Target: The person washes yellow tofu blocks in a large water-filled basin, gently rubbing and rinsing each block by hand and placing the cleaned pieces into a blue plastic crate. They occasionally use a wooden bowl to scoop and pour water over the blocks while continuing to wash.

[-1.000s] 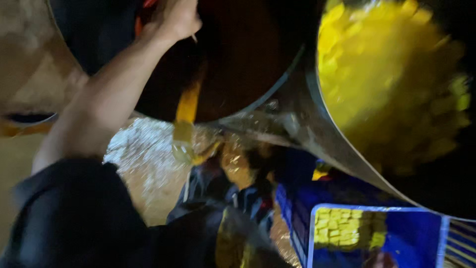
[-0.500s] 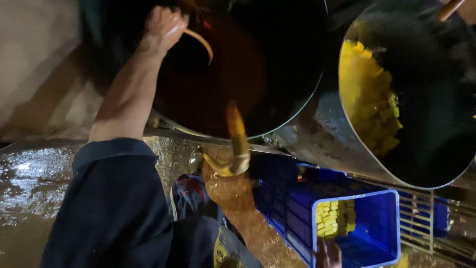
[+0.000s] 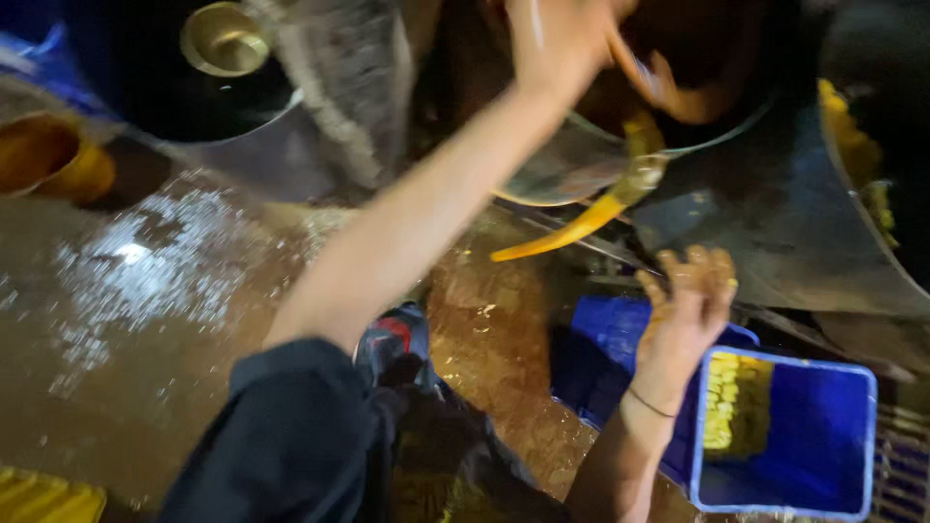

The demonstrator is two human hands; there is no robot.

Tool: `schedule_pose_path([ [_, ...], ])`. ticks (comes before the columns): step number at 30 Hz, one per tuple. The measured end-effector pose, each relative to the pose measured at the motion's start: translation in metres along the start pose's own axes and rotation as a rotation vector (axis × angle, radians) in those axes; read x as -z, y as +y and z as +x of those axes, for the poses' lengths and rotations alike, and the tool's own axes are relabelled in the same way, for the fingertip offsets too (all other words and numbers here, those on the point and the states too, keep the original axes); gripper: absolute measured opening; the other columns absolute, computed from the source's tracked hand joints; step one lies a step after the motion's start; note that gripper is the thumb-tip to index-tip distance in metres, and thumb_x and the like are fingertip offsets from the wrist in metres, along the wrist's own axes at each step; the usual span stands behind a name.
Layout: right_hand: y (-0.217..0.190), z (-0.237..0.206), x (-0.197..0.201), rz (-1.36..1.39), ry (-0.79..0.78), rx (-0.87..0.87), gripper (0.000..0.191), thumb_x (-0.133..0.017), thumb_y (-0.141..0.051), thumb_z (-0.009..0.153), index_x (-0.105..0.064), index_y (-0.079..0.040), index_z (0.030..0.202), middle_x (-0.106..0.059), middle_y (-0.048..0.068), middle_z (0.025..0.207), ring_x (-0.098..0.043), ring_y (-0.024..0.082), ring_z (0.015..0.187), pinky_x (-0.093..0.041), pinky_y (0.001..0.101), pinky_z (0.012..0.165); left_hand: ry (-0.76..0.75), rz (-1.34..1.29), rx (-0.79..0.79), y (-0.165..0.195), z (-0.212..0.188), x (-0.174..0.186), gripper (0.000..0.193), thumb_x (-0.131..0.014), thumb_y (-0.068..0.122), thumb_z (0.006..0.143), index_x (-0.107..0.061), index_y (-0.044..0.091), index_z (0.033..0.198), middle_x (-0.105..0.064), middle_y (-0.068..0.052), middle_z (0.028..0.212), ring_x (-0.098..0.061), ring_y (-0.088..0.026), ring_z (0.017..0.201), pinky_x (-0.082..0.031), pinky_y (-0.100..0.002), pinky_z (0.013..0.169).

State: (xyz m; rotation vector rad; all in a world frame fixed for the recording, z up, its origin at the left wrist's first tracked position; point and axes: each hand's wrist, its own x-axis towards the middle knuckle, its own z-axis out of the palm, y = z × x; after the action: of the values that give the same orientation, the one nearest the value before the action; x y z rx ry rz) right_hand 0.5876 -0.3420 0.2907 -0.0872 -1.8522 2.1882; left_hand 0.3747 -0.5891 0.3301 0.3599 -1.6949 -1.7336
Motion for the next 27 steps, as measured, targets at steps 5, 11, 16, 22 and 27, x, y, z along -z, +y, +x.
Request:
schedule_pose_path([
  [5,-0.004,-0.026,-0.013,0.66,-0.557,-0.375,0.064,-0.066,-0.035,0.101,-0.044,-0.004,0.152,-0.053,0.023,0.148,-0.057,0.047,0.127,-0.052,0.0611,0.097,-0.21,-0.185,0.177,0.016,-0.147,0.122,0.022,-0.08,0.019,0.082,-0.062,0.005,0.082,-0.068,-0.004,0.069,-0.066,-0.011,0.063,-0.056,-0.03,0.056],
  [11,0.115,-0.072,-0.091,0.113,-0.223,-0.94,0.046,-0.064,-0.021,0.094,-0.058,-0.003,0.137,-0.064,0.013,0.138,-0.062,0.033,0.126,-0.055,0.0535,0.1,-0.137,-0.282,0.306,-0.068,-0.162,0.311,0.021,-0.078,0.015,0.087,-0.059,0.004,0.087,-0.058,0.002,0.083,-0.056,-0.007,0.08,-0.051,-0.026,0.067],
  [16,0.271,-0.061,-0.252,0.13,-0.412,-1.152,0.032,-0.061,-0.015,0.092,-0.064,-0.003,0.122,-0.066,0.018,0.13,-0.063,0.041,0.115,-0.055,0.0662,0.085,-0.177,-0.213,0.244,-0.162,-0.067,0.47,0.042,-0.083,0.029,0.093,-0.06,-0.002,0.109,-0.06,-0.007,0.104,-0.063,-0.015,0.095,-0.061,-0.033,0.084],
  [22,0.399,-0.024,-0.492,0.033,-0.42,-0.756,0.067,-0.055,-0.002,0.079,-0.043,-0.004,0.144,-0.059,0.026,0.133,-0.068,0.046,0.109,-0.054,0.0706,0.087,0.086,0.684,0.26,-0.302,-0.071,0.663,0.089,-0.078,0.042,0.098,-0.033,-0.009,0.155,-0.043,-0.034,0.153,-0.044,-0.044,0.143,-0.037,-0.048,0.119],
  [27,0.515,-0.033,-0.625,-1.112,-0.406,-0.086,0.103,-0.077,-0.014,0.08,-0.015,-0.013,0.162,-0.041,0.039,0.143,-0.06,0.046,0.121,-0.051,0.0462,0.102,0.394,0.857,0.674,-0.278,-0.194,0.834,0.089,-0.078,0.039,0.086,-0.038,-0.006,0.152,-0.043,-0.029,0.154,-0.043,-0.041,0.143,-0.035,-0.045,0.117],
])
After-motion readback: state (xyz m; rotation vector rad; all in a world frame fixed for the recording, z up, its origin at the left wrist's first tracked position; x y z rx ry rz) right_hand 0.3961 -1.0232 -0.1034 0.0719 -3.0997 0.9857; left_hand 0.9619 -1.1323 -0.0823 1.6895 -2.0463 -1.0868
